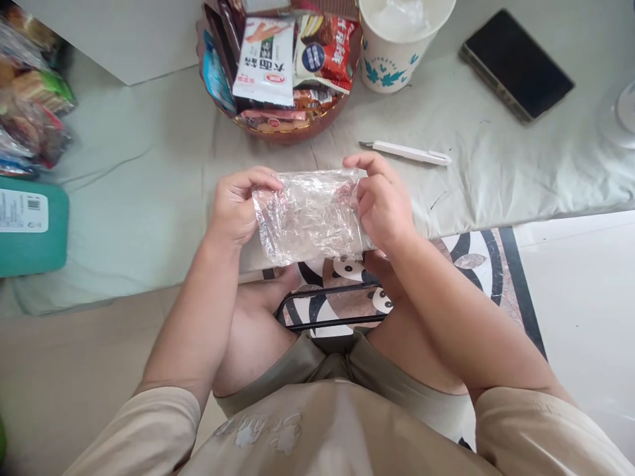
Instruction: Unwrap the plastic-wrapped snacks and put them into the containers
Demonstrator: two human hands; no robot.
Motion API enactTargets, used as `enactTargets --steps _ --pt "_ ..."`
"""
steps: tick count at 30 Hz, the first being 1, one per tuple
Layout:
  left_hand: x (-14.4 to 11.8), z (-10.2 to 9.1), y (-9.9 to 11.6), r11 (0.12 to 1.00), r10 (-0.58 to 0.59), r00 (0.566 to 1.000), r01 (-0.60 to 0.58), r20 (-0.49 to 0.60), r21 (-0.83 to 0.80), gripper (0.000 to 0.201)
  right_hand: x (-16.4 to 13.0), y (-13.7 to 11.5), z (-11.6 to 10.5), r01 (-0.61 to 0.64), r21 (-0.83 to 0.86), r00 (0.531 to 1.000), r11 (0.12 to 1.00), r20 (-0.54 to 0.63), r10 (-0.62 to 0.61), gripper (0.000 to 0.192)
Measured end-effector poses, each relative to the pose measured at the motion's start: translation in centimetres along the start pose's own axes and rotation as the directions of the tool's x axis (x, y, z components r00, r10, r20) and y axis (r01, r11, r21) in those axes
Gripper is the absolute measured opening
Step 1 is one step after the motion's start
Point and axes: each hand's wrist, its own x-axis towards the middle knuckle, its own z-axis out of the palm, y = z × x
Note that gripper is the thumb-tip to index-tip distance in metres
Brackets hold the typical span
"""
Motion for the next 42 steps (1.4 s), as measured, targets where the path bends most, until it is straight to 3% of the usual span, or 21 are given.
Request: enactTargets --steps 4,7,12,15,19,22,24,27,32,34,37,42 --pt "0.0 0.1 0.1 0.999 -0.016 1.000 0.017 -0.022 0.040 0.013 -0.9 -0.6 0.0 -0.079 0.121 0.990 0.989 0.125 0.064 0.048" --pt "0.0 0.0 0.1 0.998 -0.039 0.999 0.041 -0.037 0.051 0.013 -1.3 -0.8 0.3 -0.093 0.073 0.989 0.993 0.126 0.083 0.063" --pt "0.3 0.1 0.2 0.991 -0.123 0.991 0.126 -0.059 0.042 0.007 -1.1 -0.6 0.5 -0.127 0.029 0.989 0.992 0.076 0.124 0.051" --pt "0.4 0.2 0.9 0.963 -0.256 0.964 0.248 -0.073 -0.104 0.030 -1.0 -0.9 0.4 -0.098 0.030 0.995 0.995 0.015 0.098 0.046" --pt "0.2 0.5 1.6 0.835 -0.399 0.906 0.422 0.142 -0.354 0.060 -1.3 -1.4 0.7 -0.063 -0.009 0.997 0.998 -0.043 0.062 0.044" --pt "-0.3 0.7 1.6 0.807 -0.426 0.857 0.505 0.290 -0.307 0.051 -1.4 -1.5 0.9 -0.066 -0.019 0.997 0.998 -0.051 0.065 0.045" --pt "-0.5 0.9 1.4 0.819 -0.442 0.851 0.512 0.283 -0.259 0.042 -1.2 -1.3 0.8 -0.078 0.009 0.994 0.997 -0.071 0.078 0.048" --pt "-0.3 1.2 1.3 0.836 -0.453 0.874 0.485 0.177 -0.257 0.028 -0.9 -1.0 0.4 -0.115 0.109 0.988 0.987 -0.094 0.125 0.049" --pt "0.4 1.4 1.4 0.848 -0.413 0.910 0.401 0.045 -0.346 0.018 -0.8 -1.6 0.1 -0.224 0.319 0.973 0.921 0.127 0.193 0.034" --pt "0.5 1.5 1.4 0.850 -0.397 0.915 0.394 0.067 -0.349 0.019 -1.0 -2.0 0.2 -0.266 0.287 0.959 0.920 0.175 0.223 0.024" --pt "0.4 1.4 1.0 0.875 -0.377 0.919 0.393 0.113 -0.282 0.025 -1.1 -2.5 0.3 -0.269 0.206 0.959 0.941 0.146 0.242 0.014" --pt "0.2 1.1 0.2 0.930 -0.322 0.942 0.333 0.091 -0.155 0.025 -1.3 -2.5 -0.2 -0.227 0.154 0.965 0.962 0.165 0.202 0.011"
